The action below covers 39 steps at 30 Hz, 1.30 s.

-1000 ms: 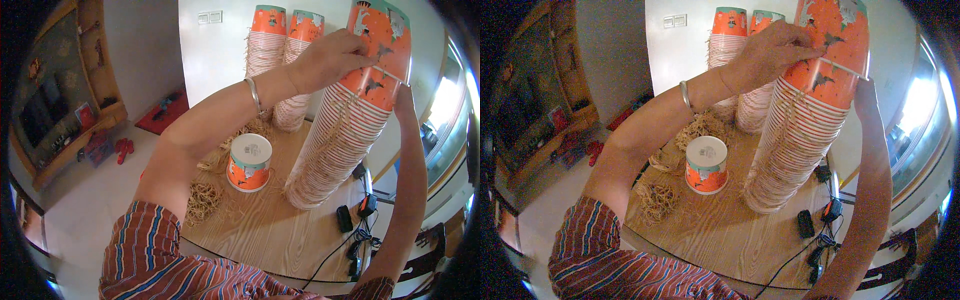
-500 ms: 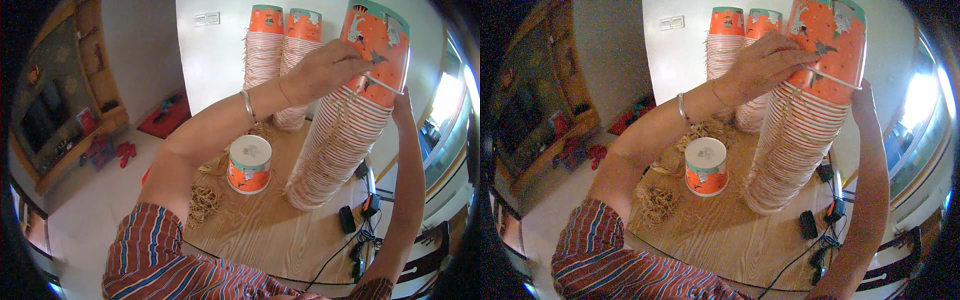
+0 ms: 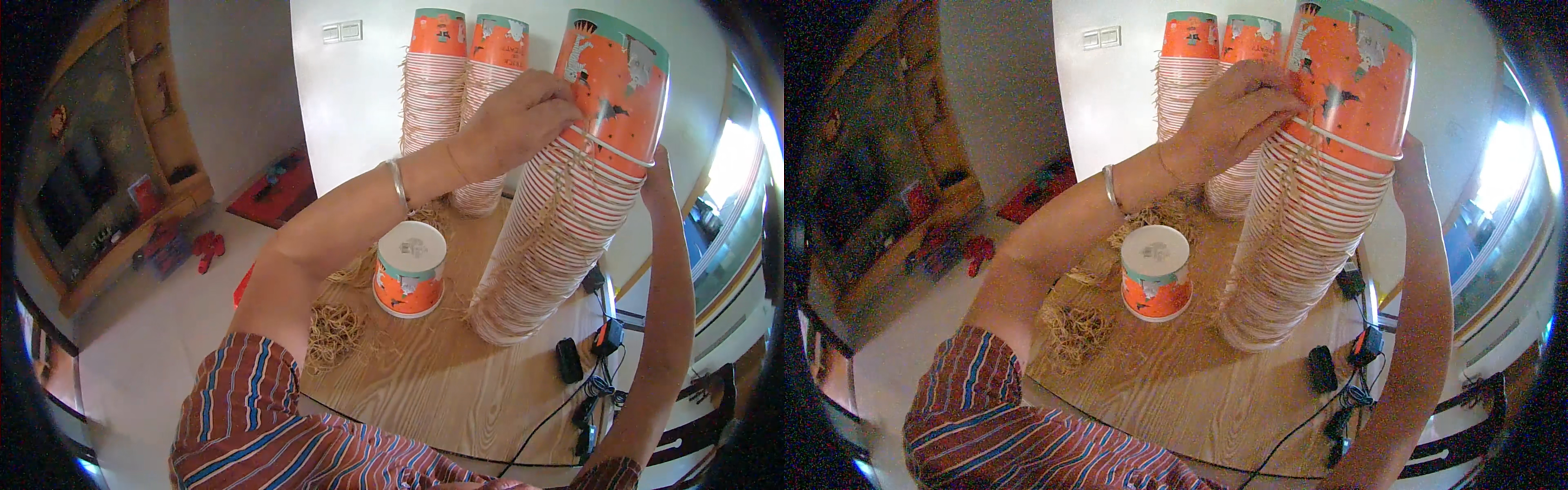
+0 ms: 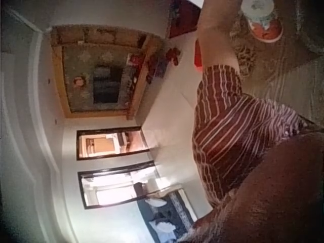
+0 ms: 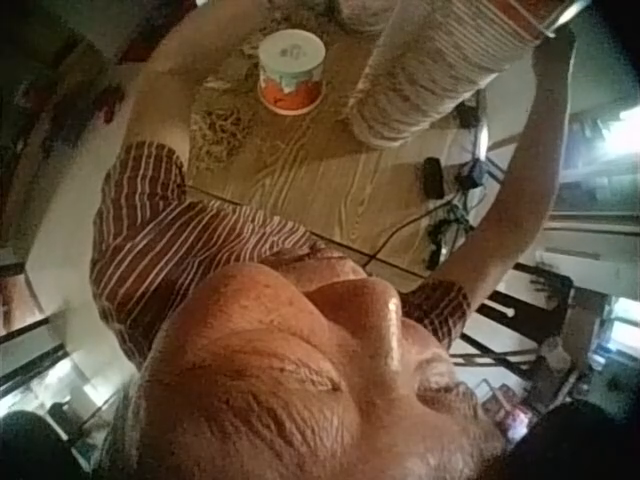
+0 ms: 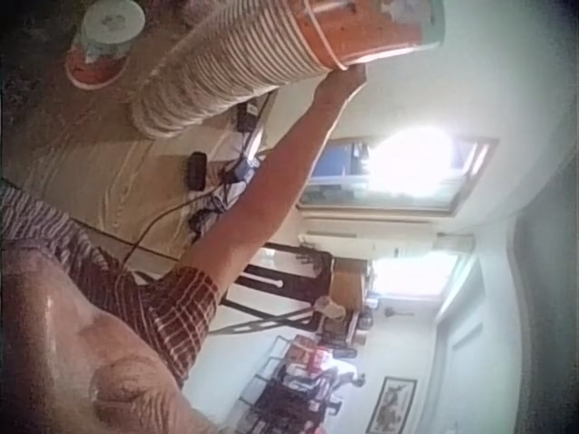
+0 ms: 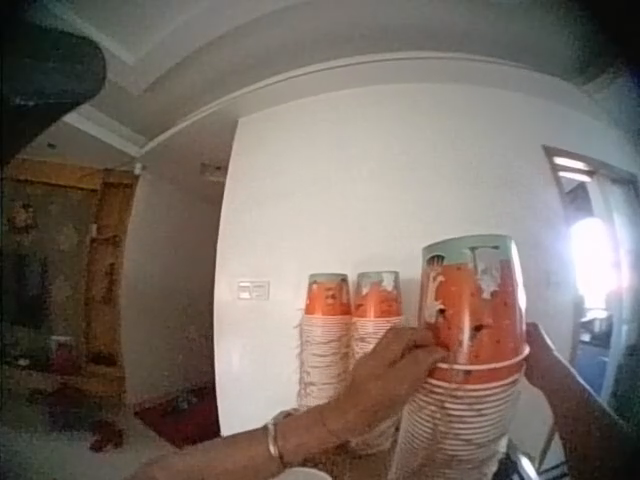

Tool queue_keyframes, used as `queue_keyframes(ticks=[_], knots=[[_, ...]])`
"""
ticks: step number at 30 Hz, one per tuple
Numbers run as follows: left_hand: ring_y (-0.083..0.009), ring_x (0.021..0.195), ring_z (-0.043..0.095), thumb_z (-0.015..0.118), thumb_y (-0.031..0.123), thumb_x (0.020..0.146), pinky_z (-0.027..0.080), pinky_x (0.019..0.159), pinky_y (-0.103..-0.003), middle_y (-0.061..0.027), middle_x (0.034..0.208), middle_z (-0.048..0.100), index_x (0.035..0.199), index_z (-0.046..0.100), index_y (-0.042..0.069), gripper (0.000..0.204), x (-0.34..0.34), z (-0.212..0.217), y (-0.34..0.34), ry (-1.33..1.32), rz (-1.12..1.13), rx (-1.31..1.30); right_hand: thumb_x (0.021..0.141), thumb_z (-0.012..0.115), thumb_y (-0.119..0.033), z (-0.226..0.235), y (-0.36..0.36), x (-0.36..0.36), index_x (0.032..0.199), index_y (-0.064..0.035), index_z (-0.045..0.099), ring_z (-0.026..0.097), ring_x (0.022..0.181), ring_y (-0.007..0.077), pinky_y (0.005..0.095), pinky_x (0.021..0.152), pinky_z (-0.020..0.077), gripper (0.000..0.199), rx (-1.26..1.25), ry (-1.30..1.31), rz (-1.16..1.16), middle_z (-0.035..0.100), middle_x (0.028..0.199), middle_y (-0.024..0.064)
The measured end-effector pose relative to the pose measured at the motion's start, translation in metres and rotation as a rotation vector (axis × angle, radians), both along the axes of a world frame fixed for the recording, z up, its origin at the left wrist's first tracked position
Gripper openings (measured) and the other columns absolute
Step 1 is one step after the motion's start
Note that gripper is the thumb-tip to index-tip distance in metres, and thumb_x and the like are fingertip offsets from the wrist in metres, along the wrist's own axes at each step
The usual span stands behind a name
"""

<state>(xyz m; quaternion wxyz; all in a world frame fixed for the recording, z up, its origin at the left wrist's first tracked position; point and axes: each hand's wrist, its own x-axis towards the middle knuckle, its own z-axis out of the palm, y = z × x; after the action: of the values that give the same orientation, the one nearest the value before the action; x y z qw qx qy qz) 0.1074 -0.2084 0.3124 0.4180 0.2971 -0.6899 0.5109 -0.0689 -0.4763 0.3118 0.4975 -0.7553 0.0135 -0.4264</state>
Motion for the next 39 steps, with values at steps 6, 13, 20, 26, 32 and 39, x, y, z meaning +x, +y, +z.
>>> queue_keyframes(ticks=[6,13,20,26,32,39], knots=[[-0.0297,0.089,0.057,0.069,0.005,0.076,0.05,0.076,-0.037,-0.011,0.096,0.057,0.101,0.062,0.007,0.026,0.0,-0.016,0.002,0.074,0.014,0.024,0.092,0.053,-0.019,0.0,-0.008,0.0,0.117,0.0011,0.059,0.059,0.102,0.0157,0.0322,0.09,0.0468,0.032,-0.044,0.034,-0.042,0.063,0.115,0.0088],[-0.029,0.088,0.057,0.07,0.004,0.073,0.049,0.075,-0.037,-0.0103,0.094,0.058,0.098,0.061,0.007,0.026,0.001,-0.013,-0.001,0.038,0.048,-0.034,0.093,0.052,-0.019,0.001,0.002,0.004,0.117,-0.0007,0.06,0.059,0.101,0.0155,0.0336,0.092,0.0457,0.031,0.154,0.007,-0.023,0.063,0.114,0.0076],[-0.0287,0.086,0.057,0.071,0.004,0.071,0.05,0.073,-0.037,-0.0092,0.089,0.059,0.095,0.061,0.007,0.026,-0.002,-0.01,-0.001,-0.011,0.056,-0.06,0.092,0.052,-0.018,0.002,0.016,0.001,0.117,-0.0003,0.06,0.059,0.101,0.0158,0.0338,0.093,0.0449,0.031,-0.004,0.004,-0.059,0.064,0.113,0.0081],[-0.0281,0.084,0.059,0.072,0.004,0.069,0.051,0.072,-0.037,-0.0089,0.09,0.06,0.095,0.061,0.007,0.028,0.001,-0.01,-0.001,-0.036,0.087,-0.068,0.092,0.054,-0.019,0.0,0.024,0.003,0.116,0.0005,0.06,0.059,0.101,0.0155,0.0335,0.093,0.0451,0.032,0.028,0.009,-0.096,0.064,0.112,0.0088],[-0.0271,0.081,0.059,0.072,0.004,0.068,0.051,0.07,-0.036,-0.0088,0.089,0.061,0.095,0.061,0.006,0.03,-0.002,-0.008,-0.002,-0.083,0.09,-0.118,0.09,0.055,-0.018,0.002,0.024,0.0,0.114,0.001,0.06,0.061,0.097,0.0157,0.0332,0.089,0.0464,0.031,-0.006,0.01,-0.086,0.065,0.109,0.009],[-0.0281,0.081,0.06,0.073,0.006,0.068,0.051,0.071,-0.037,-0.0103,0.092,0.061,0.093,0.06,0.006,0.028,-0.003,-0.009,-0.001,-0.052,0.104,-0.081,0.092,0.053,-0.018,0.006,0.007,0.0,0.11,0.0001,0.063,0.06,0.091,0.0141,0.0333,0.084,0.0472,0.027,-0.092,0.094,-0.161,0.065,0.105,0.0066]])
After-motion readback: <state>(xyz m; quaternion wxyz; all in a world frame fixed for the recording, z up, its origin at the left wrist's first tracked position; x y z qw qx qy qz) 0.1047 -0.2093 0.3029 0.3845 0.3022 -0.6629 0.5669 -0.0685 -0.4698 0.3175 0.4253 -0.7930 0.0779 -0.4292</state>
